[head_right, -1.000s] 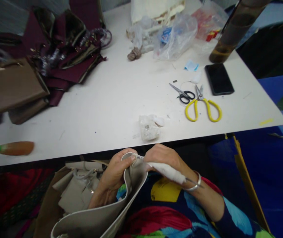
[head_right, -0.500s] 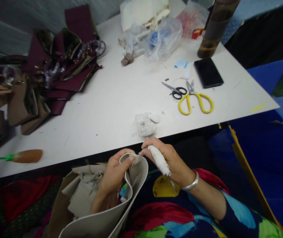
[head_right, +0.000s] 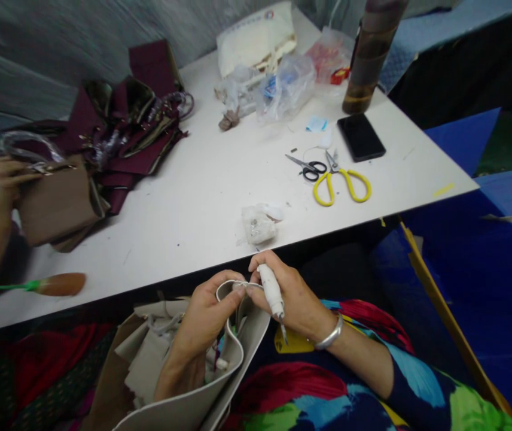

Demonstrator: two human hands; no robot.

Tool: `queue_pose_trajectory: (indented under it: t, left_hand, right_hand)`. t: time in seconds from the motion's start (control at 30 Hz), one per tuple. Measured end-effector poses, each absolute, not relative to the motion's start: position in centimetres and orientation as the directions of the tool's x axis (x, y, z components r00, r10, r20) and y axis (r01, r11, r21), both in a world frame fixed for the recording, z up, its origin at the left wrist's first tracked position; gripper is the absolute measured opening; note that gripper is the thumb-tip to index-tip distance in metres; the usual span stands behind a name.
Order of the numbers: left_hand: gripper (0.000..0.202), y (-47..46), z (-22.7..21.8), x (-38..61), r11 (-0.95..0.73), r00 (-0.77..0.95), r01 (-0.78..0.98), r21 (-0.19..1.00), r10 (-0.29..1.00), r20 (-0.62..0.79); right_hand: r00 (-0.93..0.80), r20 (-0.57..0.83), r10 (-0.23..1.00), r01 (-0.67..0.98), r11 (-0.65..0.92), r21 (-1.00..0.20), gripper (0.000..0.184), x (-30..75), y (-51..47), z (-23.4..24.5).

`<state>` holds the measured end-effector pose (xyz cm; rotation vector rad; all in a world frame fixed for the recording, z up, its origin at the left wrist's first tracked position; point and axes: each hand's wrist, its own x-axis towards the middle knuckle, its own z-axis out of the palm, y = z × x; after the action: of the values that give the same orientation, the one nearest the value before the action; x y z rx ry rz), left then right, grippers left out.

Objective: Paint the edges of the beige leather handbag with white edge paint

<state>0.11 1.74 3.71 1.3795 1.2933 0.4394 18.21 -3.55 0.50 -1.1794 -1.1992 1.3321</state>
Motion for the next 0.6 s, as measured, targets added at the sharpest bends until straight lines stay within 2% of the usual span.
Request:
queue_pose_trajectory:
  t: [0.23, 0.47, 0.6]
  left_hand:
    - [0.008, 0.9, 4.4, 0.6, 0.217, 0.348, 0.463, 0.859, 0.847, -0.401]
    - [0.011, 0.2, 4.8, 0.7, 0.245, 0.348, 0.432, 0.868, 0.842, -0.411]
    - [0.006, -0.1, 5.1, 1.0, 0.179, 0.343, 0.466, 0.867, 0.866, -0.364]
  right_hand:
    - [-0.04, -0.044, 0.998, -0.031, -0.045, -0.999, 0.028, 18.0, -4.3, 0.7]
    - [-0.023, 0.007, 1.0, 0.079, 0.008, -0.997, 0.03, 17.9, -4.9, 1.3]
    - [-0.005, 0.024, 1.0, 0.129, 0.025, -0.991, 0.028, 17.6, -5.2, 1.4]
